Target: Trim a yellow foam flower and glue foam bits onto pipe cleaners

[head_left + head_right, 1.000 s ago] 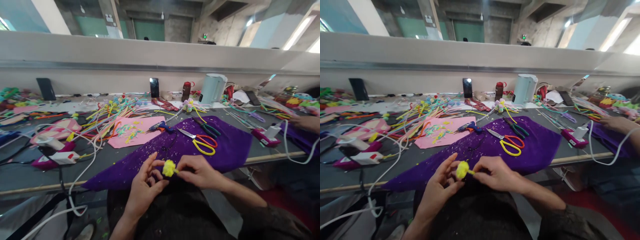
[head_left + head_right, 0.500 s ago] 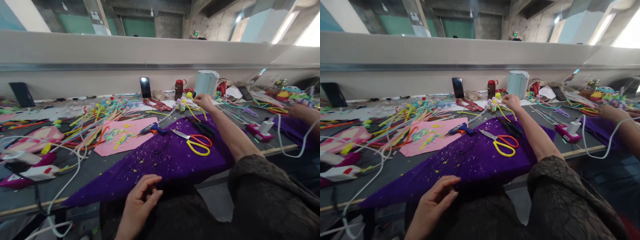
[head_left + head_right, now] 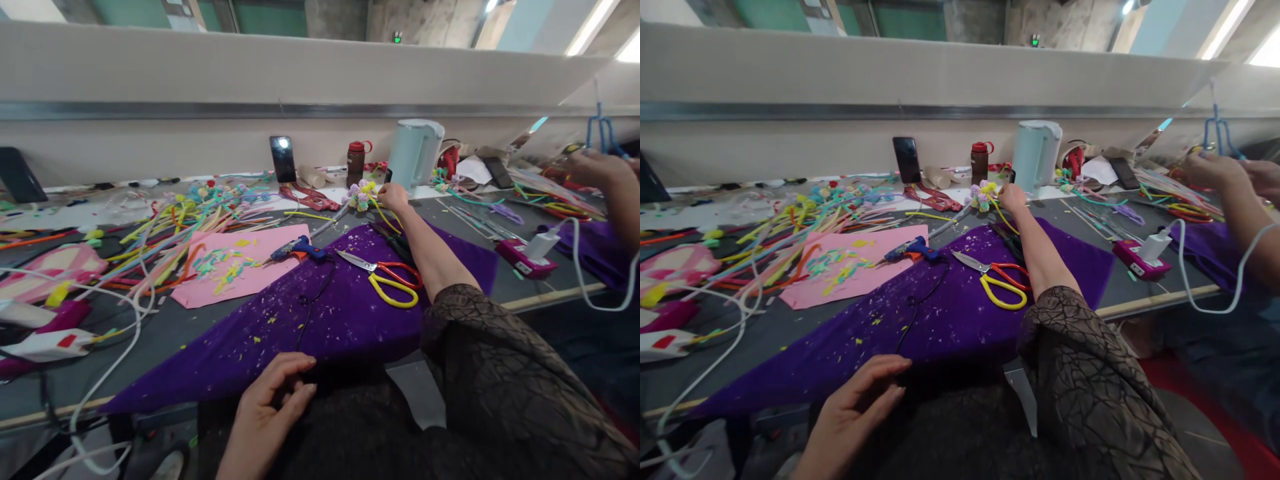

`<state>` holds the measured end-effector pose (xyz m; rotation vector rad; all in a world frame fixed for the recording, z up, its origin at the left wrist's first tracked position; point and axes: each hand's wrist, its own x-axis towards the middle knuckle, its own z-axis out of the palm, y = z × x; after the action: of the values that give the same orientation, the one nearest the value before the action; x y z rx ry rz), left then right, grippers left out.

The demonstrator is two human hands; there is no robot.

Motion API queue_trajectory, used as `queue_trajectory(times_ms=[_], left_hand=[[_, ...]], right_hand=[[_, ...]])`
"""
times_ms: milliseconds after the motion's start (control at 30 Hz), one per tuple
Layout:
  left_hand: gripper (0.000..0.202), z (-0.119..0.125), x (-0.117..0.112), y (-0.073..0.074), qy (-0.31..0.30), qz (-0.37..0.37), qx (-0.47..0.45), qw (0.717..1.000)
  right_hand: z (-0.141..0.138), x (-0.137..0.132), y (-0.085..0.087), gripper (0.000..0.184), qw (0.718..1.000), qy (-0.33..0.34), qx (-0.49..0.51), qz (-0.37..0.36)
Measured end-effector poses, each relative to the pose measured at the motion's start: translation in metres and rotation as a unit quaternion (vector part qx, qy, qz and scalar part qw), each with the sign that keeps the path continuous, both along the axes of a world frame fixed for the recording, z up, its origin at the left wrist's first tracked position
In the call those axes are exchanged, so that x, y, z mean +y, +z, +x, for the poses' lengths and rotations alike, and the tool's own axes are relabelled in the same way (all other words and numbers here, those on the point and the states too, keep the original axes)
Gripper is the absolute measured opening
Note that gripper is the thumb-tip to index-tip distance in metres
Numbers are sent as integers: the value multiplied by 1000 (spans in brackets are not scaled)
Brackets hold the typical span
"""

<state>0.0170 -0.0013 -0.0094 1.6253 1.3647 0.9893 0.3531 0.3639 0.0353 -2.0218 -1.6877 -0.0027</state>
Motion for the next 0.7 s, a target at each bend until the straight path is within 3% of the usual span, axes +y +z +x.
queue_trajectory(times_ms=[400,533,700], left_hand=[[17,3,0,4,-11,1,17,1000],[15,3,-2,9,-16,19,7,1000],[28,0,-8,32,7,110,-63,992]], right_hand=[[-10,0,-3,29,1000,15,9,6],[-4,-16,12,32,1000,16,1,22],[-5,-63,42,29,996,57,-22,67]])
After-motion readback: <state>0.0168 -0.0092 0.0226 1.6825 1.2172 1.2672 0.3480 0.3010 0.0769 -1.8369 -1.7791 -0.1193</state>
